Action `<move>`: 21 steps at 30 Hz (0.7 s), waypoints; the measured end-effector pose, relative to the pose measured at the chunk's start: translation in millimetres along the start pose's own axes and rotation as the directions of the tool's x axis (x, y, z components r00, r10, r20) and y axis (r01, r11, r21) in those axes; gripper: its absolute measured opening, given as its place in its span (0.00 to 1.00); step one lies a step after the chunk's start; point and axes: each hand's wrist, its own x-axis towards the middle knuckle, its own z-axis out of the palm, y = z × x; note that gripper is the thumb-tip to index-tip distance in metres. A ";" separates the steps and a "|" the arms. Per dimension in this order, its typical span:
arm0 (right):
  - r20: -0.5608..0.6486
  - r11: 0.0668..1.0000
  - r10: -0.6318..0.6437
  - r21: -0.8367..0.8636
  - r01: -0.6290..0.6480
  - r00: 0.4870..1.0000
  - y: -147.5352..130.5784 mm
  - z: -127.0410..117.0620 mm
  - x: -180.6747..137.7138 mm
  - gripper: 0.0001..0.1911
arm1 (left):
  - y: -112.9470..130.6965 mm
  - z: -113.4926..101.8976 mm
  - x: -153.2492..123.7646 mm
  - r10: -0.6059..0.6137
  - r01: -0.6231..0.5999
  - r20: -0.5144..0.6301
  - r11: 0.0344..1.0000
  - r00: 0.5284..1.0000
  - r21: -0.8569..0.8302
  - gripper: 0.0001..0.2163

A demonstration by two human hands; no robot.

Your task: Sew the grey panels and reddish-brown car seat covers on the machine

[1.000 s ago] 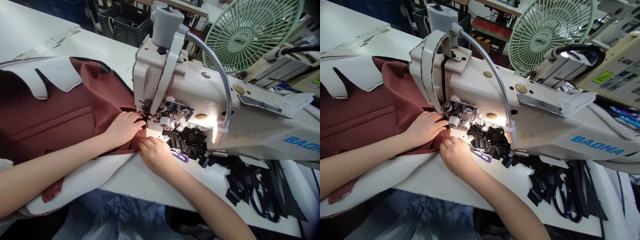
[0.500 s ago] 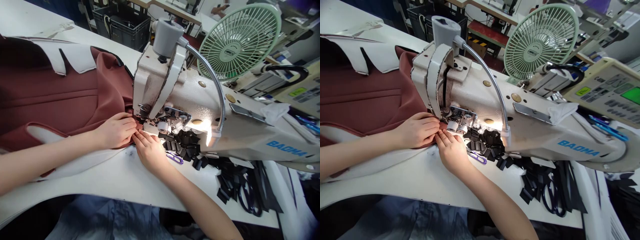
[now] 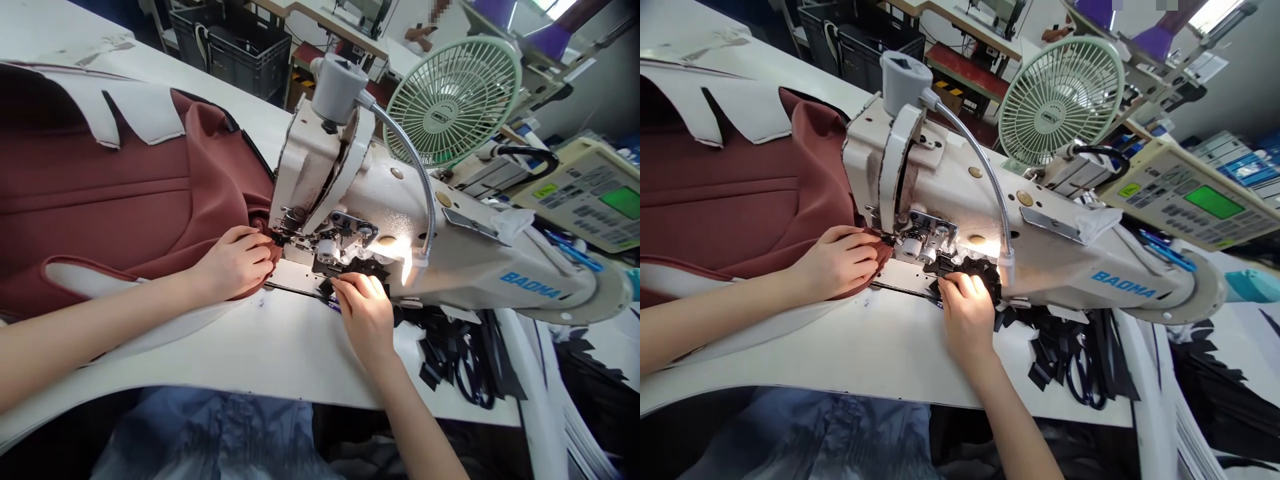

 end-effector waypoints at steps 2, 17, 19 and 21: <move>-0.060 0.994 0.032 0.109 -0.025 0.998 -12.5 1.2 5.1 0.09 | 0.7 -1.4 1.1 -0.002 0.002 0.004 1.000 1.000 -0.006 0.08; 0.173 0.928 -0.366 -0.011 0.373 0.915 -54.7 75.5 48.8 0.09 | -18.1 0.7 -2.1 -0.053 0.081 0.130 0.971 0.990 -0.224 0.11; 0.113 0.894 -0.449 0.054 0.446 0.886 -59.5 75.8 39.1 0.10 | -20.1 1.3 -1.1 -0.068 0.101 0.144 0.967 0.987 -0.234 0.10; 0.099 0.877 -0.479 0.089 0.471 0.872 -64.3 77.5 34.2 0.09 | -18.1 2.0 1.1 -0.119 0.152 0.159 0.964 0.980 -0.217 0.10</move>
